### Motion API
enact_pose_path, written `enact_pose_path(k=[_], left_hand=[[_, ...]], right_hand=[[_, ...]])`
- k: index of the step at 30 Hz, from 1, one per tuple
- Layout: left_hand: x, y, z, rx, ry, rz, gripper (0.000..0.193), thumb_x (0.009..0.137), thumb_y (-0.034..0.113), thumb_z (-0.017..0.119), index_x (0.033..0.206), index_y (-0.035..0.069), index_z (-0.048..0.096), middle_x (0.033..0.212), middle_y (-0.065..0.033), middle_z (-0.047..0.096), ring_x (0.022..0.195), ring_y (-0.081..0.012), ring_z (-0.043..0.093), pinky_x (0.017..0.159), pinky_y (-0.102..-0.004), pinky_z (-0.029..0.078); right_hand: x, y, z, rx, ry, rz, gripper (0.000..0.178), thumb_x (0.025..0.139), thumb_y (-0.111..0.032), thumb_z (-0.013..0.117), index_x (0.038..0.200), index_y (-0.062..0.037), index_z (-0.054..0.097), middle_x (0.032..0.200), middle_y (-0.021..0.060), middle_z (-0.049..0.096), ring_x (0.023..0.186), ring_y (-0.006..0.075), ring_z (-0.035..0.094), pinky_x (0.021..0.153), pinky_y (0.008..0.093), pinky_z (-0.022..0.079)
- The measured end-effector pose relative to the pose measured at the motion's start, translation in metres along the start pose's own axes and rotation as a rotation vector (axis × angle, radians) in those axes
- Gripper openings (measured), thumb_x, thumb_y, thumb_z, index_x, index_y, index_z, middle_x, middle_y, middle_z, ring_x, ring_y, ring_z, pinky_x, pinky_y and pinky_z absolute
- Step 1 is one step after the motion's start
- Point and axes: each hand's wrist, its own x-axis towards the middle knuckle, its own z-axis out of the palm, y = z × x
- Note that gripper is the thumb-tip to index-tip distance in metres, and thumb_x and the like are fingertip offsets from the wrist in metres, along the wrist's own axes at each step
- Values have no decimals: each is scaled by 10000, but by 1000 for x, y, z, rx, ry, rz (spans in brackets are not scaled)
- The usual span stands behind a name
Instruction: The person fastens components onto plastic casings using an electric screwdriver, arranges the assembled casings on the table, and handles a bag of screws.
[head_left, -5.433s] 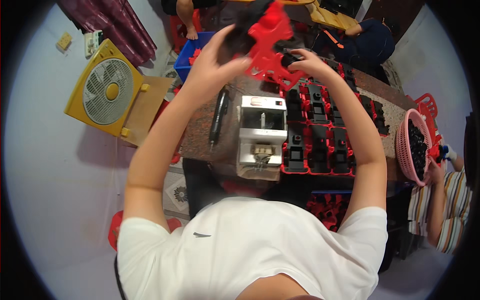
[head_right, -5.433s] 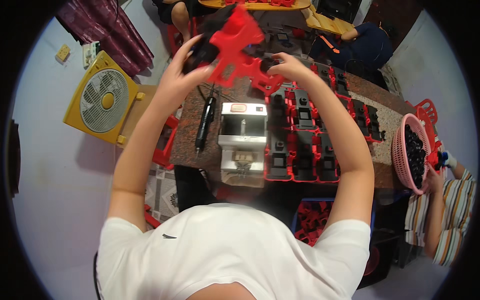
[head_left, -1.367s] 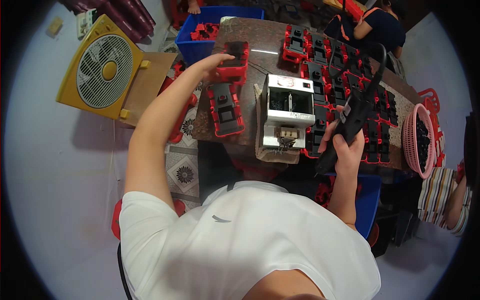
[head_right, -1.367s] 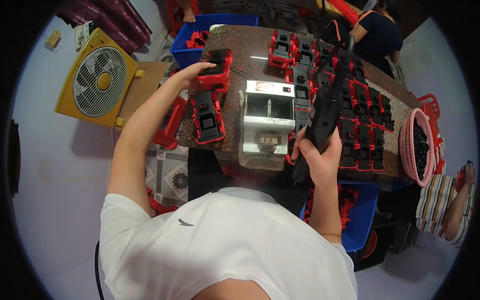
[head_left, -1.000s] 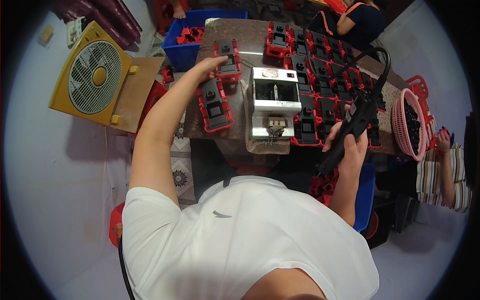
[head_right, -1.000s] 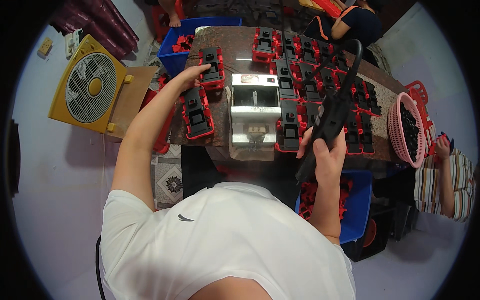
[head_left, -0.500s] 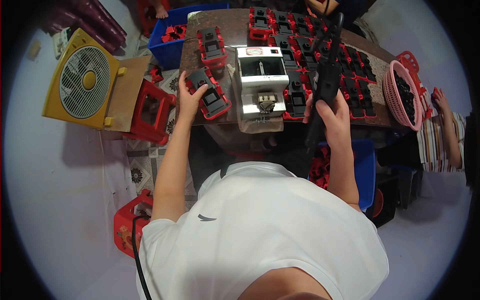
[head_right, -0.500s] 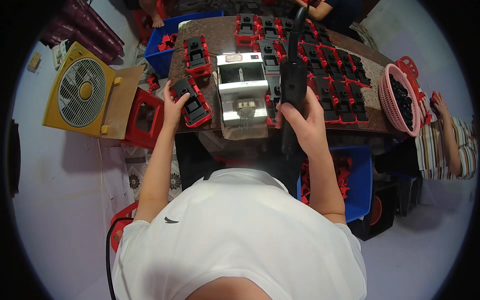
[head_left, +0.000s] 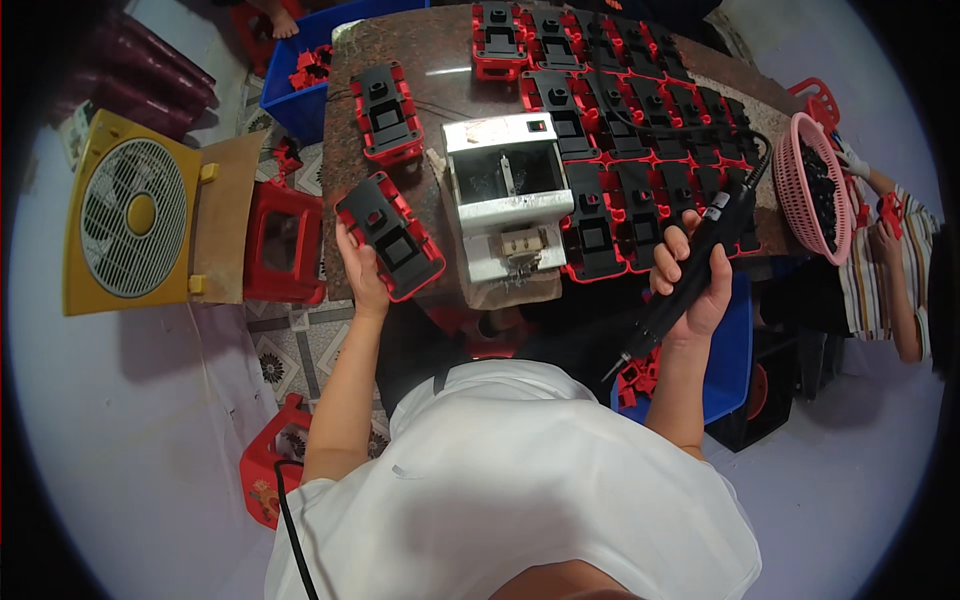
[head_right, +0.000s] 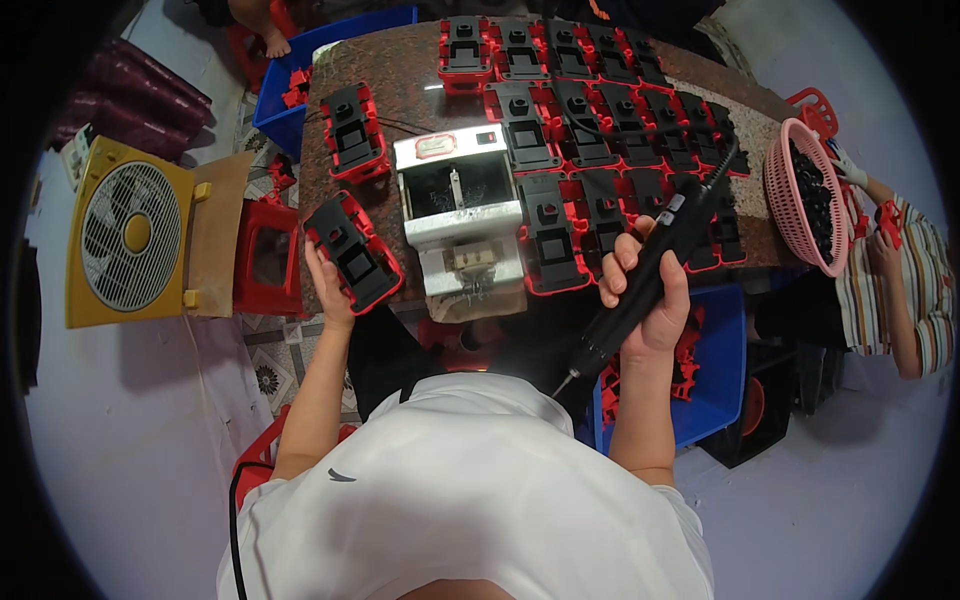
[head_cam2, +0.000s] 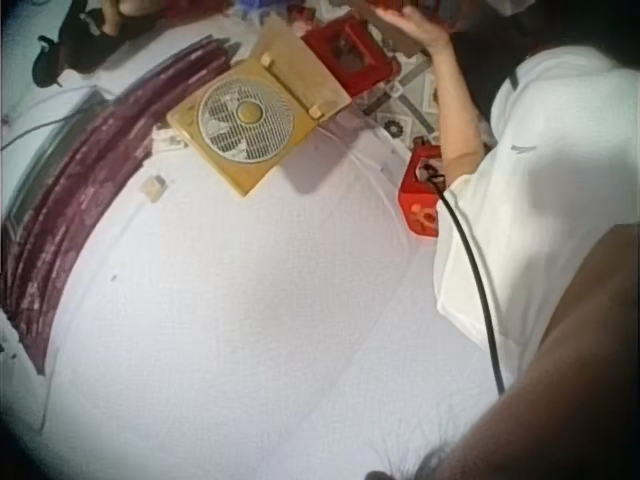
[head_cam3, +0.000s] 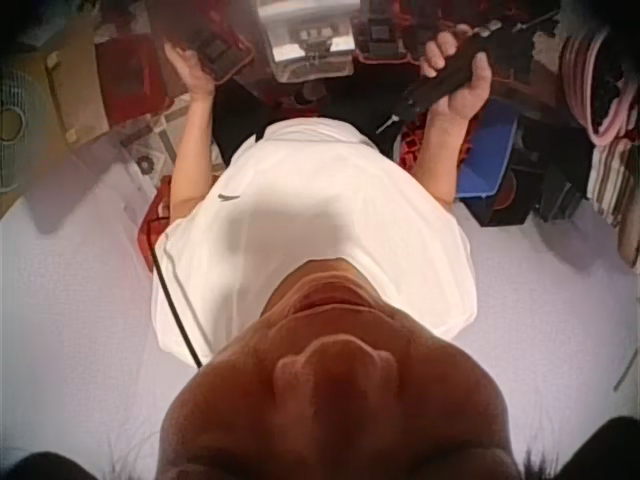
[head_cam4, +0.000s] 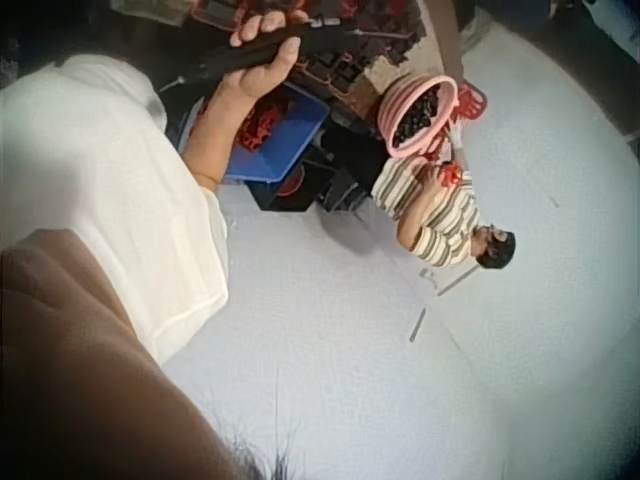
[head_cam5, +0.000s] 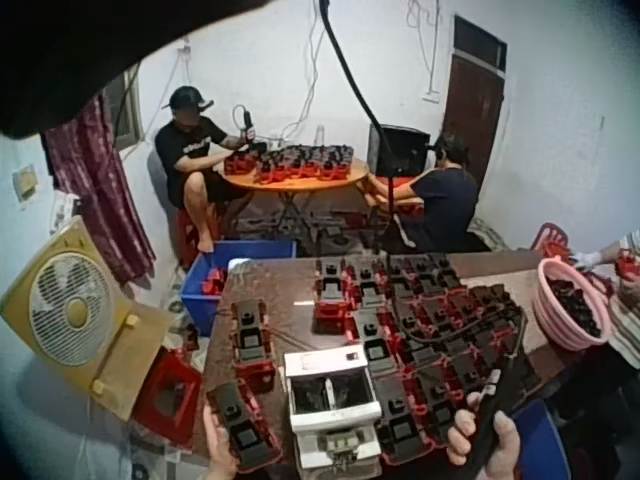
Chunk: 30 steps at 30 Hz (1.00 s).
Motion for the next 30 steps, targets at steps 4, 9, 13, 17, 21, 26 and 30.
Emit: enact_pose_path(k=[4,9,13,17,21,26,30], left_hand=[[-3,14,8,-8,56,14,978,841,619,530,1443,-34,121,1355,-165,365,1240,-225,392,1047,-335,288],[-5,14,5,22,53,-61,1014,805,653,558,1446,-13,141,1272,-155,433,1127,-210,484,952,-318,388],[-2,16,8,41,83,-63,1040,786,664,578,1447,-11,143,1235,-149,457,1091,-201,499,931,-315,403],[-4,18,9,25,96,-84,1048,787,652,588,1444,-26,130,1278,-160,437,1132,-212,482,969,-327,379],[-4,19,9,10,97,-46,1053,794,638,587,1433,-56,119,1392,-208,339,1275,-264,374,1063,-362,283],[1,25,15,-57,101,57,993,827,581,587,1427,-64,129,1435,-235,285,1337,-299,306,1103,-385,223],[3,24,13,-86,87,96,931,854,520,591,1426,-61,141,1434,-231,292,1334,-299,314,1102,-383,228]], right_hand=[[20,12,-3,-119,-19,66,525,864,-318,616,1258,-46,401,824,85,542,641,165,569,544,265,493],[45,34,15,-483,-109,282,547,746,-67,699,1207,-12,409,887,176,634,674,208,657,588,303,539],[60,72,44,-665,-102,467,505,777,12,680,1204,-7,410,1016,118,622,919,188,641,798,321,527],[61,95,42,-934,-167,287,467,756,-19,711,1146,-6,454,994,76,604,907,145,625,820,295,501],[64,105,48,-944,-49,268,413,753,-29,715,1091,-18,478,913,56,635,858,122,622,782,276,498],[76,119,54,-969,30,186,375,767,-40,718,1061,-15,486,876,60,634,710,97,610,631,238,502],[87,132,65,-979,58,82,325,797,-31,688,1043,-5,477,856,76,629,716,129,646,581,239,520]])
